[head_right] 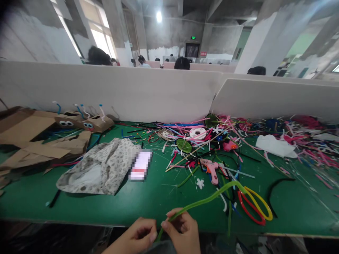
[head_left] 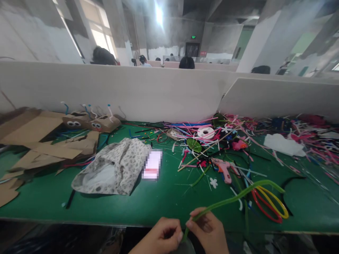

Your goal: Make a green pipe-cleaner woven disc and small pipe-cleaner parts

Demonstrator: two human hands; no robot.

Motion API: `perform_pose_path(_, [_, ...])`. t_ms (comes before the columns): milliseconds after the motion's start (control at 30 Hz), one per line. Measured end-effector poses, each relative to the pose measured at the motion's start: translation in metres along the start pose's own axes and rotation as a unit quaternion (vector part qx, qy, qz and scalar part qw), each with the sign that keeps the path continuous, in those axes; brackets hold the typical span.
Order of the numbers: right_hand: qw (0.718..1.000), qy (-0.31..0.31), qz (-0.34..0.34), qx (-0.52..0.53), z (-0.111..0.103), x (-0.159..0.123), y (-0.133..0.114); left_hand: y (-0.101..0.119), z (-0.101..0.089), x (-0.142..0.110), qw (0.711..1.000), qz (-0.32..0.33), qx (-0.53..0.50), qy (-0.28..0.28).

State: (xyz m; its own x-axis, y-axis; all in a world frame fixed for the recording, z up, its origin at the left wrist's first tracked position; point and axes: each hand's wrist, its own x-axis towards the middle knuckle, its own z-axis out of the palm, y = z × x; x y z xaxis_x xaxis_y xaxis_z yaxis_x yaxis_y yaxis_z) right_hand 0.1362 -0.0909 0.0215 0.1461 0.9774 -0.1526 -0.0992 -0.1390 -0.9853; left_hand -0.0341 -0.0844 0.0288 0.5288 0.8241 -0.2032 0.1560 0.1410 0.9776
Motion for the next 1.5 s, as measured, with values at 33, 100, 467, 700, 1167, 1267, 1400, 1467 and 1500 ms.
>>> perform_pose_path(33, [1.000, 0.000, -0.002, 0.003, 0.001, -0.001, 0.000, -0.001, -0.001, -0.002, 1.000, -0.003, -0.002, -0.021])
perform_pose_path(100, [1.000, 0.003, -0.002, 0.007, 0.003, -0.002, 0.001, -0.004, -0.003, -0.003, 0.998, -0.016, -0.049, -0.036])
perform_pose_path(467, [0.997, 0.053, -0.005, 0.050, 0.006, -0.009, 0.003, -0.012, 0.014, 0.009, 0.985, -0.028, -0.153, 0.077])
perform_pose_path(700, [1.000, -0.004, -0.018, 0.018, 0.004, -0.005, 0.008, -0.012, 0.002, 0.008, 0.989, -0.025, -0.137, 0.055])
perform_pose_path(1167, [0.991, 0.067, -0.103, -0.043, 0.004, 0.001, -0.004, -0.011, 0.009, 0.013, 0.972, -0.028, -0.226, 0.049])
perform_pose_path(1267, [0.994, 0.047, -0.091, -0.048, 0.011, -0.002, 0.005, -0.009, 0.007, 0.011, 0.979, -0.019, -0.187, 0.076])
perform_pose_path(1400, [0.997, 0.001, -0.065, -0.039, 0.017, -0.004, 0.010, -0.011, -0.005, 0.002, 0.988, 0.003, -0.134, 0.075])
perform_pose_path(1467, [0.998, -0.032, -0.050, -0.020, 0.019, -0.005, 0.009, -0.014, -0.013, -0.004, 0.992, 0.010, -0.117, 0.043])
perform_pose_path(1500, [0.998, -0.049, -0.041, -0.008, 0.021, -0.005, 0.007, -0.014, -0.017, -0.007, 0.993, 0.010, -0.115, 0.021])
